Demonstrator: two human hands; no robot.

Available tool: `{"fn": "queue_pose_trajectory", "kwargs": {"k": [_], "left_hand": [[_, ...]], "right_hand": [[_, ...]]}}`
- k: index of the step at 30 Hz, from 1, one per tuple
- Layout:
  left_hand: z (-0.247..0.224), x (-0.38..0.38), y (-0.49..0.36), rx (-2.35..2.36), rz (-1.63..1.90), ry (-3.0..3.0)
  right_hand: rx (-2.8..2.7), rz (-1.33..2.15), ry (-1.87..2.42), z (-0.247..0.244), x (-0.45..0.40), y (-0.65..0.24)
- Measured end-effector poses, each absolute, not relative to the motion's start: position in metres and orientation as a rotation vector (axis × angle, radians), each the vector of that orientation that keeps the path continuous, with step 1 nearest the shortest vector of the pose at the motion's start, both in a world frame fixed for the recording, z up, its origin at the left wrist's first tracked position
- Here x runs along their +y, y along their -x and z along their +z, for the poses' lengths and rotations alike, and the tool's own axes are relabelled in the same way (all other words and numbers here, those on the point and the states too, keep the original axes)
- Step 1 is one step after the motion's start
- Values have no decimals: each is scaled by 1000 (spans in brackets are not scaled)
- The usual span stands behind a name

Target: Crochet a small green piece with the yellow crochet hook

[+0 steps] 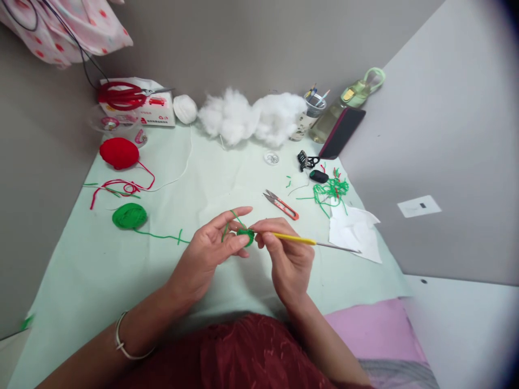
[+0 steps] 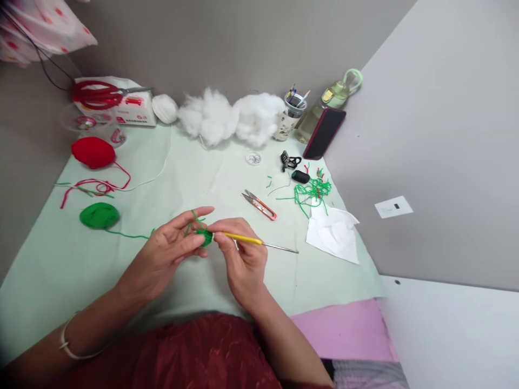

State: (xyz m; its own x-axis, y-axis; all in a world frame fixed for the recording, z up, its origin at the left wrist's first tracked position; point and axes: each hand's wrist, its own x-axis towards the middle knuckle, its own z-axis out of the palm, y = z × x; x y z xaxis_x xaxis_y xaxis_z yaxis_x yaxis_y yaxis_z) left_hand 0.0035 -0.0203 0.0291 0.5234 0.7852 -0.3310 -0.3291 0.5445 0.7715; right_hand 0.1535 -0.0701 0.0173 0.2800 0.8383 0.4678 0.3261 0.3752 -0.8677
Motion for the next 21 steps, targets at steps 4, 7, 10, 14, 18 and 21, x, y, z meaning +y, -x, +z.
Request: {"fn": "queue_pose_trajectory", "kwargs": {"k": [4, 7, 10, 14, 18, 21], "left_hand": [[26, -20, -6, 740, 710, -598], [26, -15, -3, 684, 608, -461], [26, -11, -1, 696, 647, -446], [26, -15, -3, 738, 722, -671], [22, -19, -1, 807, 729, -835], [21, -18, 2, 850, 725, -876]], "right_hand": [[-1559, 80, 1269, 10, -77, -151], [-1511, 86, 1253, 11, -77, -154], [-1227, 404, 1207, 17, -73, -157], [-1120, 648, 1167, 20, -68, -157], [-1060, 716, 1175, 14, -68, -159], [-991, 802, 1127, 12, -68, -162]]}}
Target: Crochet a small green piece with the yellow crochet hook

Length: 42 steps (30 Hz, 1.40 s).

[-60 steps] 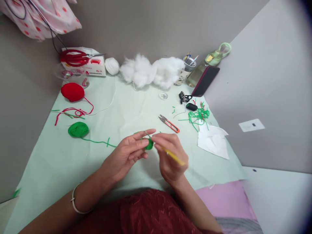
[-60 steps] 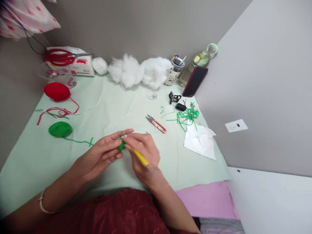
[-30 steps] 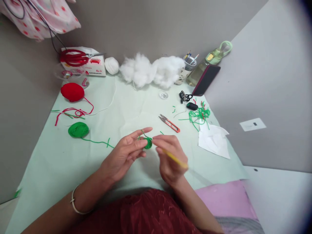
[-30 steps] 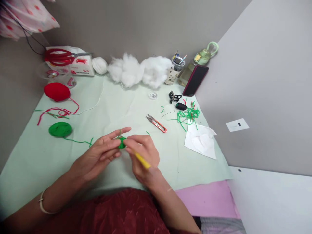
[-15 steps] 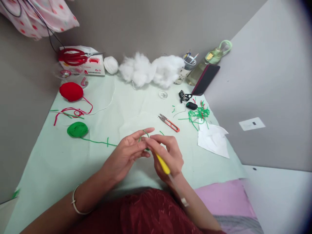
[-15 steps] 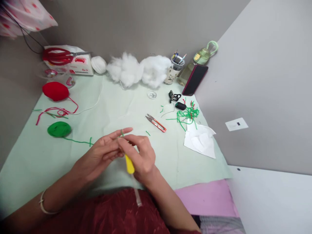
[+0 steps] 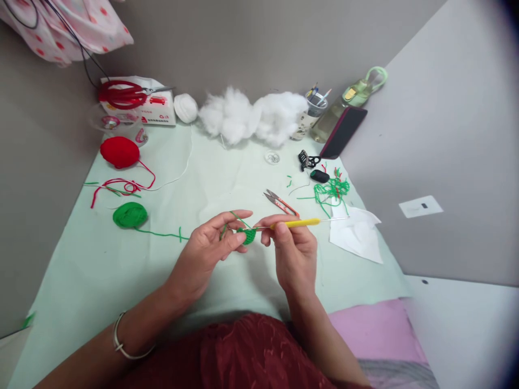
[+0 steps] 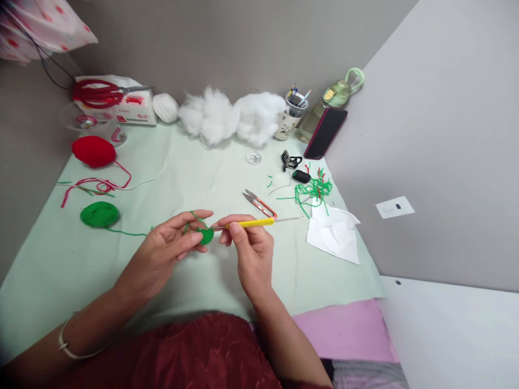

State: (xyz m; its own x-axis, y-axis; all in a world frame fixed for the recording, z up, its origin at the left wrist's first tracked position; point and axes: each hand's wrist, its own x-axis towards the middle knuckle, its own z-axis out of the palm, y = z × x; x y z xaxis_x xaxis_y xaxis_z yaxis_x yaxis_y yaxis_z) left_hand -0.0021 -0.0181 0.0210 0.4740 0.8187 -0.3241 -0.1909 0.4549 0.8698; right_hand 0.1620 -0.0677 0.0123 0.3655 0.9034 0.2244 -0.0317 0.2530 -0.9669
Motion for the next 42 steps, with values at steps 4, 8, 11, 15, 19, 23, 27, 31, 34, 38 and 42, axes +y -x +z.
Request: {"fn": "queue_pose_trajectory", "kwargs": {"k": [4, 8, 11, 15, 19, 23, 27, 31, 34, 38, 42], "left_hand": [[23, -17, 3, 839, 745, -866], [25, -18, 0, 866, 796, -875], [26, -21, -2, 894, 847, -898], [25, -21, -2, 823, 756, -724], [25, -15, 2, 721, 613, -513], [27, -14, 2, 699, 666, -570], [27, -17, -3, 760, 732, -710], [26, -17, -5, 772, 723, -648], [25, -14, -3, 715, 607, -513], [25, -11, 1, 709, 636, -473], [26, -15, 0, 748, 685, -658]], "right_hand": [[-1038, 782, 1153, 17, -70, -163], [-1313, 507, 1243, 21, -77, -160], [-1602, 151, 1237, 14, -81, -155], [-1789, -168, 1281, 5, -82, -152], [-1492, 160, 1239, 11, -78, -156], [-1166, 567, 1147, 20, -71, -158], [-1270, 527, 1230, 17, -69, -155], [-1546, 124, 1277, 9, -74, -152], [-1552, 81, 1262, 11, -75, -155], [-1176, 509, 1205, 18, -71, -161], [-1077, 752, 1175, 17, -68, -161]]}}
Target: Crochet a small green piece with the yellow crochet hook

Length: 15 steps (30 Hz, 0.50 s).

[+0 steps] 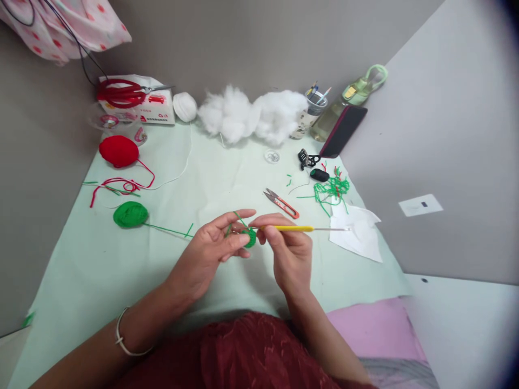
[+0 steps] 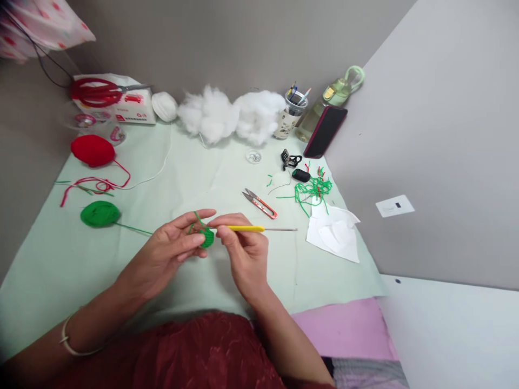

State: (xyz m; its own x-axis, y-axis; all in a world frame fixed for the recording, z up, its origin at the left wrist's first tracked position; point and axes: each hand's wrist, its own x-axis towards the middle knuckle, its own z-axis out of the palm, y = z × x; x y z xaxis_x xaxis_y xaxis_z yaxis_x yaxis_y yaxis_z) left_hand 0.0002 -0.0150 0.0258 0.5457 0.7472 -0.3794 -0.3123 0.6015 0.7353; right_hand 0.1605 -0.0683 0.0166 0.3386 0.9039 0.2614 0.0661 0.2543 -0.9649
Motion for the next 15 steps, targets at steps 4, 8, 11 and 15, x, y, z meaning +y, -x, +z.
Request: {"fn": "queue_pose_trajectory", "kwargs": {"k": [4, 8, 11, 15], "left_hand": [[26, -18, -1, 805, 700, -757], [27, -18, 0, 820, 715, -779], [28, -18, 1, 842, 714, -785], [29, -18, 1, 868, 720, -819]], "right_hand": [[-1015, 799, 1206, 11, -67, -162], [-938, 889, 1151, 12, -66, -166], [-968, 907, 1122, 16, -68, -167], [-1100, 784, 1163, 22, -75, -164]]}}
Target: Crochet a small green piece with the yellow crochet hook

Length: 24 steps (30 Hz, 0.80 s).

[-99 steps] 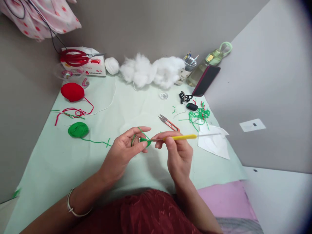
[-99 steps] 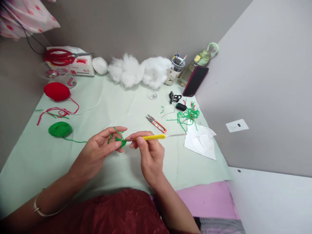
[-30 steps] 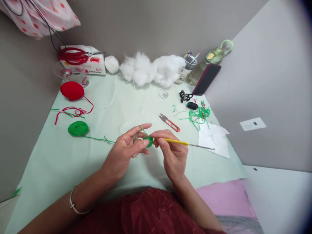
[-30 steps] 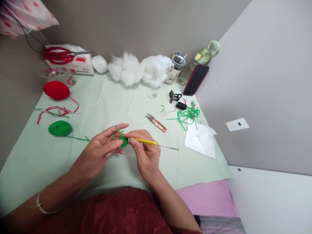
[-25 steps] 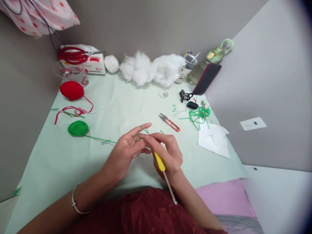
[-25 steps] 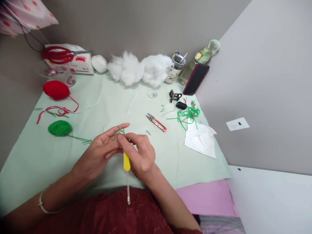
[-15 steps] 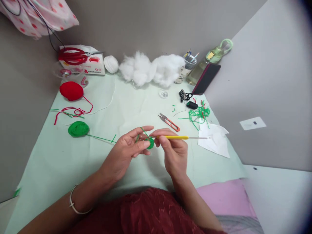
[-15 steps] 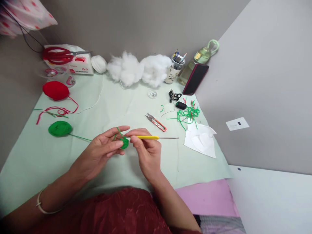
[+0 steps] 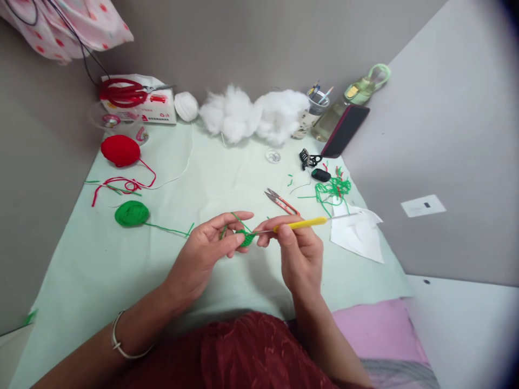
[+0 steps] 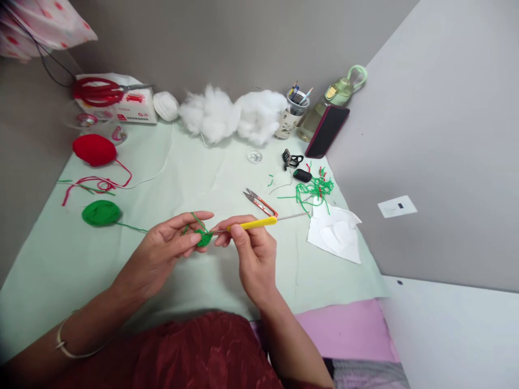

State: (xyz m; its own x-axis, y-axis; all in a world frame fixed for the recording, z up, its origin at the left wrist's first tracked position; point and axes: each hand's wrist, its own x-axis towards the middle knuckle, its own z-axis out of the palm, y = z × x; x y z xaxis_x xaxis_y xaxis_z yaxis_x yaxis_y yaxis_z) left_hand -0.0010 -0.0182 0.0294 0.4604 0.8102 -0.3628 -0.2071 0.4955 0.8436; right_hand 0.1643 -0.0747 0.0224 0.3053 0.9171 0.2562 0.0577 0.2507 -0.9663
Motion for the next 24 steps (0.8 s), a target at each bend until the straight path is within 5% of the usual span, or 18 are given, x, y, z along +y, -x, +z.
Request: {"fn": "queue_pose_trajectory", "kwargs": {"k": [18, 24], "left_hand": [[26, -26, -3, 882, 812, -793], [28, -16, 3, 744, 622, -511]], "right_hand": [[-1797, -74, 1290, 4, -82, -160], [-1392, 282, 1224, 14, -84, -159]]}}
